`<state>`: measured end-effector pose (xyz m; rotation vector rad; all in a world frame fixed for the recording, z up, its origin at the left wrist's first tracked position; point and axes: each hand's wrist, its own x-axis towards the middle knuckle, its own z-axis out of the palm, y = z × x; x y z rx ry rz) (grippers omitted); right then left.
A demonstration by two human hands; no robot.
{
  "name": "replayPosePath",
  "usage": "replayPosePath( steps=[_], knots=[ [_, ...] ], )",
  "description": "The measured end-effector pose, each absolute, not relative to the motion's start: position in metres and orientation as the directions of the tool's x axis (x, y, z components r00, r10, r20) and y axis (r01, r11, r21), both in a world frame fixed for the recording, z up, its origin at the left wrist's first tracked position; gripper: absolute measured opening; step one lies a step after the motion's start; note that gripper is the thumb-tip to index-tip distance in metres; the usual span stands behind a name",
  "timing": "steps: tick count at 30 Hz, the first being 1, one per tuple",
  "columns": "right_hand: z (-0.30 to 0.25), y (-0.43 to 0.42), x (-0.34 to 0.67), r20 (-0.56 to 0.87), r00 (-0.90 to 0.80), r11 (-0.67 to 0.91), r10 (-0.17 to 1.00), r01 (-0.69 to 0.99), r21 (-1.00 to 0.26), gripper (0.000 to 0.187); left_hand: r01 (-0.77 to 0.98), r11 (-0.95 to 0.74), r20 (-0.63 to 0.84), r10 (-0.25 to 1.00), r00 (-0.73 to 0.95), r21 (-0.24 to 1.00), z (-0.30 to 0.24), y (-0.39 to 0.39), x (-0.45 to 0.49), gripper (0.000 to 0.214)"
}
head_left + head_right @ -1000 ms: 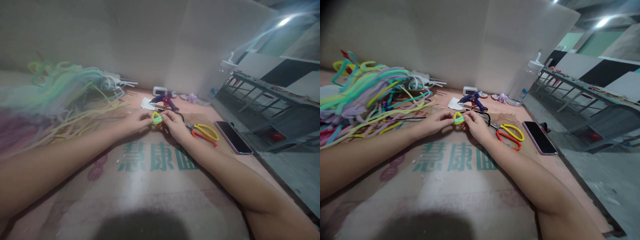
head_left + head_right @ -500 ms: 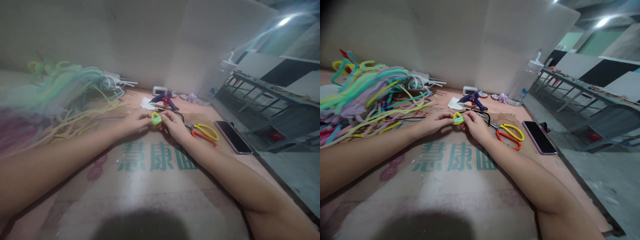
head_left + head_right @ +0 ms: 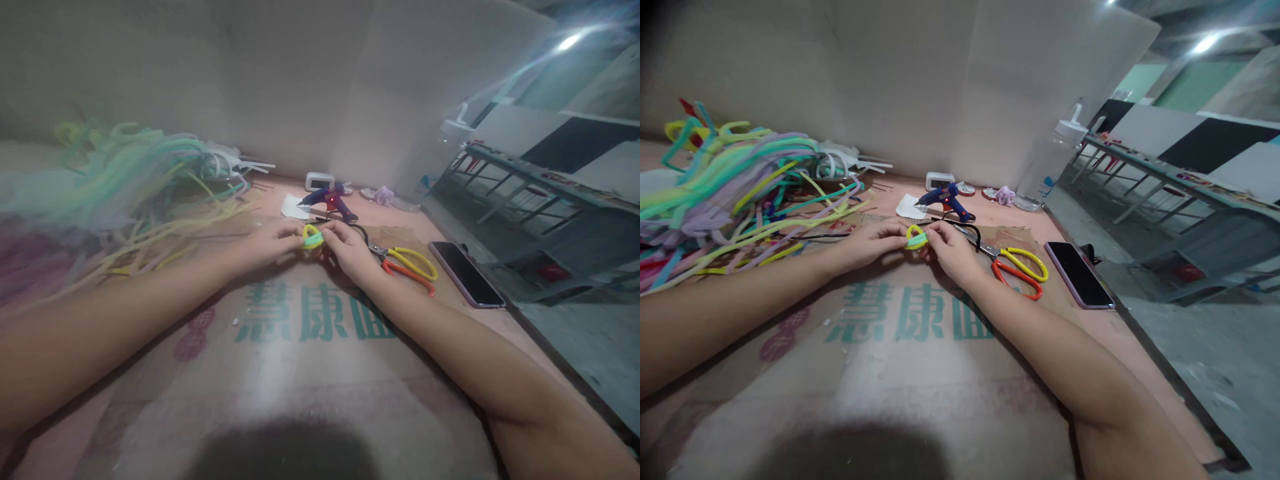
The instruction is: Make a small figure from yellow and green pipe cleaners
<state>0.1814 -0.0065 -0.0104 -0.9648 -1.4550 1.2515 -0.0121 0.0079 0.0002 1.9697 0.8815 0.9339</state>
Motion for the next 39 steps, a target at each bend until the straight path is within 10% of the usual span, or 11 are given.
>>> replayPosePath(
  steps=[39],
  knots=[
    [-0.0107,-0.0024,0.1820,0.180,-0.255,0.188,0.950,0.009,-0.982,0.032,0.197,-0.419,0.262,0.805,0.532,0.886,-0.0037,0.0093,-0.0114,0.017]
  ],
)
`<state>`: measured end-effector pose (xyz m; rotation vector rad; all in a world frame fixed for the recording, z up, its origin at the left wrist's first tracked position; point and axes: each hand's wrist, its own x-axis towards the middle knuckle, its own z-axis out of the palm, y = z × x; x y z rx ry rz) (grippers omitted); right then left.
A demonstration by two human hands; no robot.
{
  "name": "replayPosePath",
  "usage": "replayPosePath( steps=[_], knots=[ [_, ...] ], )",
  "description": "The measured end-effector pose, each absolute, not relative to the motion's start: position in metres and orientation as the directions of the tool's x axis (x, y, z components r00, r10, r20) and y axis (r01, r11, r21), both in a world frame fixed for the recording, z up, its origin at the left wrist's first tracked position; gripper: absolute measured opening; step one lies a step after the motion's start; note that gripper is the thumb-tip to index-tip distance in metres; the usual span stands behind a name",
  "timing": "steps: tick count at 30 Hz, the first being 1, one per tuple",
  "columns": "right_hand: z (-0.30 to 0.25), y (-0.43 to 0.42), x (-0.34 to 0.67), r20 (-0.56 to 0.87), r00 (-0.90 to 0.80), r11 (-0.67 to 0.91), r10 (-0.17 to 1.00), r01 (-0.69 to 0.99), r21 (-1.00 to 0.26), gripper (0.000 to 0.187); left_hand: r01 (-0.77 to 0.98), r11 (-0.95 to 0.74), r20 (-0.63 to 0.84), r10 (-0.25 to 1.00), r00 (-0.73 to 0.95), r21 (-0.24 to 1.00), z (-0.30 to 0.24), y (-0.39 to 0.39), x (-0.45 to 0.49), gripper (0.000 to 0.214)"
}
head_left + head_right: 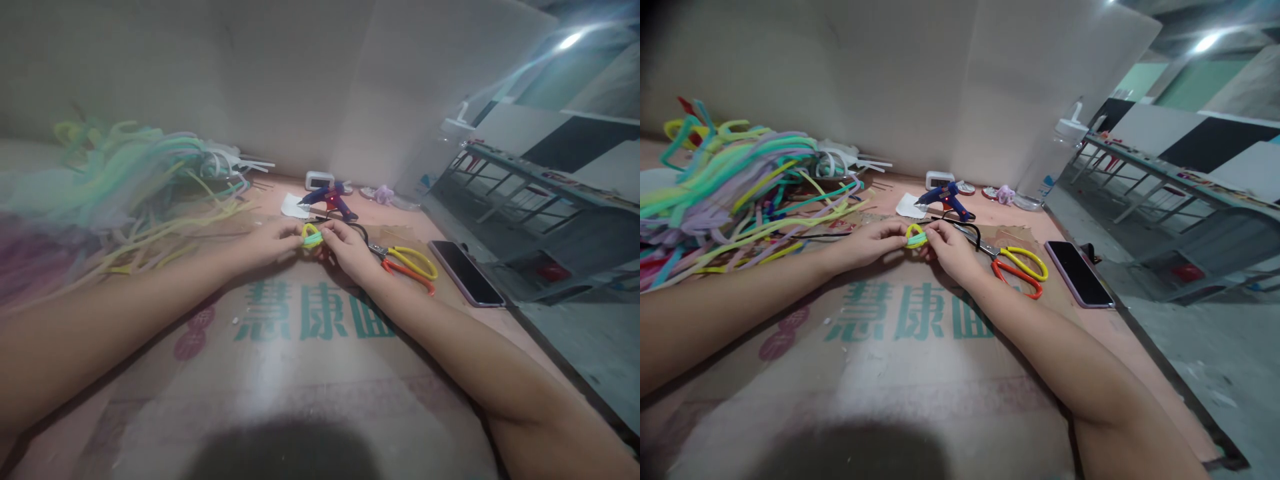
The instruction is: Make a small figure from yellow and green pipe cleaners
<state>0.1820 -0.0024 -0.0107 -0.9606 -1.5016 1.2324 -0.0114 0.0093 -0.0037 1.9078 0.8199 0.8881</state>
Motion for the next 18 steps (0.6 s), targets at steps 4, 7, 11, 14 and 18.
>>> replayPosePath(
  steps=[4,7,11,14,18],
  knots=[
    [-0.0092,-0.0039,0.1820,0.183,-0.255,0.199,0.949,0.039,-0.979,0.030,0.181,-0.364,0.229,0.829,0.510,0.914,-0.0050,0.0092,-0.0118,0.018],
    [-0.0070,-0.0057,0.1819,0.191,-0.274,0.222,0.942,0.087,-0.971,0.029,0.171,-0.360,0.229,0.828,0.511,0.917,-0.0049,0.0104,-0.0120,0.020],
    [-0.0058,-0.0064,0.1821,0.203,-0.276,0.239,0.940,0.107,-0.965,0.028,0.190,-0.387,0.250,0.829,0.501,0.902,-0.0033,0.0119,-0.0121,0.017],
    [-0.0060,-0.0062,0.1821,0.206,-0.274,0.245,0.940,0.119,-0.962,0.027,0.199,-0.381,0.241,0.832,0.499,0.903,-0.0019,0.0118,-0.0122,0.013],
    [-0.0061,-0.0064,0.1817,0.198,-0.275,0.239,0.941,0.125,-0.963,0.025,0.193,-0.370,0.230,0.831,0.506,0.909,-0.0013,0.0110,-0.0124,0.013]
  ],
)
